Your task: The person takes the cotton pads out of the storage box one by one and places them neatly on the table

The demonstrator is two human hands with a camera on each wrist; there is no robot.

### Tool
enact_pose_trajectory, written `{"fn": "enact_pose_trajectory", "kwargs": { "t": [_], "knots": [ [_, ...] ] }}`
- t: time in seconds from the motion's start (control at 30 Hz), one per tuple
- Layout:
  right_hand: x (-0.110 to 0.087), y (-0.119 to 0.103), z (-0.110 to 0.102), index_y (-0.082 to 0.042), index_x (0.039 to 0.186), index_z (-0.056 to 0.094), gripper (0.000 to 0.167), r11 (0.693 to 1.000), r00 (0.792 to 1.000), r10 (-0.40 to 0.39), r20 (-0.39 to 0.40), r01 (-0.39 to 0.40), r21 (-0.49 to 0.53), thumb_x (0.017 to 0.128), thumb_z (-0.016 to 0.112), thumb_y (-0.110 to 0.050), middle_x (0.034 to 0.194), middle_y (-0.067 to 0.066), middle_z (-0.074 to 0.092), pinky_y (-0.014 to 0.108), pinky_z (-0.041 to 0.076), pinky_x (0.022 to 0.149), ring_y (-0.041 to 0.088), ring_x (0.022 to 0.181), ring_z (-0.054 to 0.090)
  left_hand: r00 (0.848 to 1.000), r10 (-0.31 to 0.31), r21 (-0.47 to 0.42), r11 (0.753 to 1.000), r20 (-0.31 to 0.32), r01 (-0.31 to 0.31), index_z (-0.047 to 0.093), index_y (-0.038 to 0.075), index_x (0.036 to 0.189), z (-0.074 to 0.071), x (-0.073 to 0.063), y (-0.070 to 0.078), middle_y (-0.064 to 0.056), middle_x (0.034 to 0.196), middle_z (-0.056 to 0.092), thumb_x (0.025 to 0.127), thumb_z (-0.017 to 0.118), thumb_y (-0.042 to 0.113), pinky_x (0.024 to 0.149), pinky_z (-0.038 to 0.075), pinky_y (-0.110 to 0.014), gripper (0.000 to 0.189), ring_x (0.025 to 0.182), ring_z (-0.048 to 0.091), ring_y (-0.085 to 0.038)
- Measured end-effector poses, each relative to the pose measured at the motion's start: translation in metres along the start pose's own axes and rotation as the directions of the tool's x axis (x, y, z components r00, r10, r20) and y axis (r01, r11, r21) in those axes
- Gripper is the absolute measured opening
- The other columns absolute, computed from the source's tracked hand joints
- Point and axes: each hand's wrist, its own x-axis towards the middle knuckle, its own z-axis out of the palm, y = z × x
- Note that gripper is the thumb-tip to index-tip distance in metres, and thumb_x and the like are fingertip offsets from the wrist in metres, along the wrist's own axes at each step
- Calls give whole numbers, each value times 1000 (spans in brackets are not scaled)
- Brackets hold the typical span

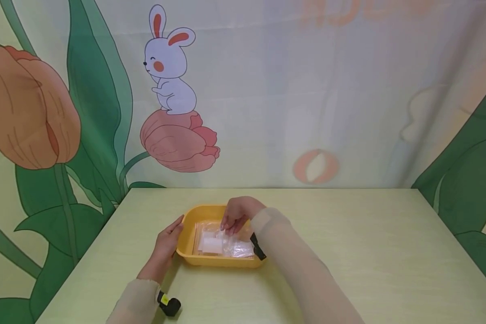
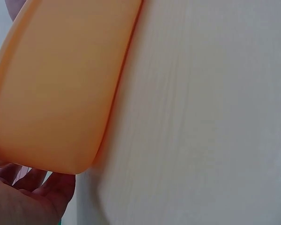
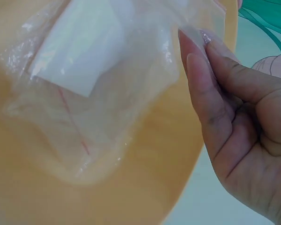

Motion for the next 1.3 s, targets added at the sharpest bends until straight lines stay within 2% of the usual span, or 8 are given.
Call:
{"fn": "enact_pose_trajectory", "kwargs": {
  "t": [0.23, 0.37, 0.5, 0.67, 0.97, 1.3],
  "knots": [
    [-7, 0, -10, -1, 106, 78, 16, 999, 1000, -20, -15, 20, -25, 98, 64, -4, 81, 4, 73, 18, 62, 66, 12, 69, 67, 1000, -13, 6, 1000, -2, 13, 42, 13, 156, 0, -1, 1, -14, 167, 32, 111, 41, 21, 127, 34, -48, 46, 157, 29, -36],
    [-10, 1, -16, -1, 108, 78, 17, 999, 999, -34, -13, 33, -24, 99, 64, -4, 84, 4, 74, 21, 64, 71, 11, 71, 68, 1000, -27, 11, 1000, 1, 27, 42, 14, 157, 0, -2, 1, -13, 168, 31, 112, 40, 22, 127, 33, -47, 46, 157, 29, -36],
    [-14, 3, -21, -1, 110, 77, 18, 998, 998, -55, -22, 54, -28, 99, 64, -5, 88, 5, 75, 23, 65, 76, 10, 72, 70, 1000, -25, 16, 1000, 3, 25, 41, 14, 157, 0, -1, 1, -13, 168, 31, 112, 40, 23, 128, 33, -48, 46, 157, 28, -36],
    [-22, 5, -28, 1, 113, 76, 19, 996, 996, -88, -35, 87, -25, 99, 64, -6, 91, 6, 76, 23, 65, 77, 10, 73, 72, 1000, -13, 12, 1000, -1, 13, 42, 13, 156, 0, 0, 0, -14, 168, 32, 111, 40, 22, 127, 33, -48, 46, 157, 29, -36],
    [-33, 13, -41, 5, 119, 72, 23, 995, 995, -101, -27, 101, 11, 100, 63, -5, 89, 2, 76, 23, 65, 76, 7, 74, 72, 1000, -11, 14, 1000, -2, 11, 41, 13, 157, 0, -1, 1, -13, 168, 31, 112, 40, 22, 128, 32, -48, 46, 157, 28, -36],
    [-52, 21, -54, 8, 121, 70, 25, 990, 988, -142, -58, 143, 14, 100, 61, -3, 83, -4, 75, 20, 64, 73, 3, 72, 70, 1000, -12, 13, 1000, -3, 12, 41, 12, 157, 0, -2, 2, -13, 168, 31, 111, 40, 20, 128, 31, -48, 46, 158, 27, -36]
  ]
}}
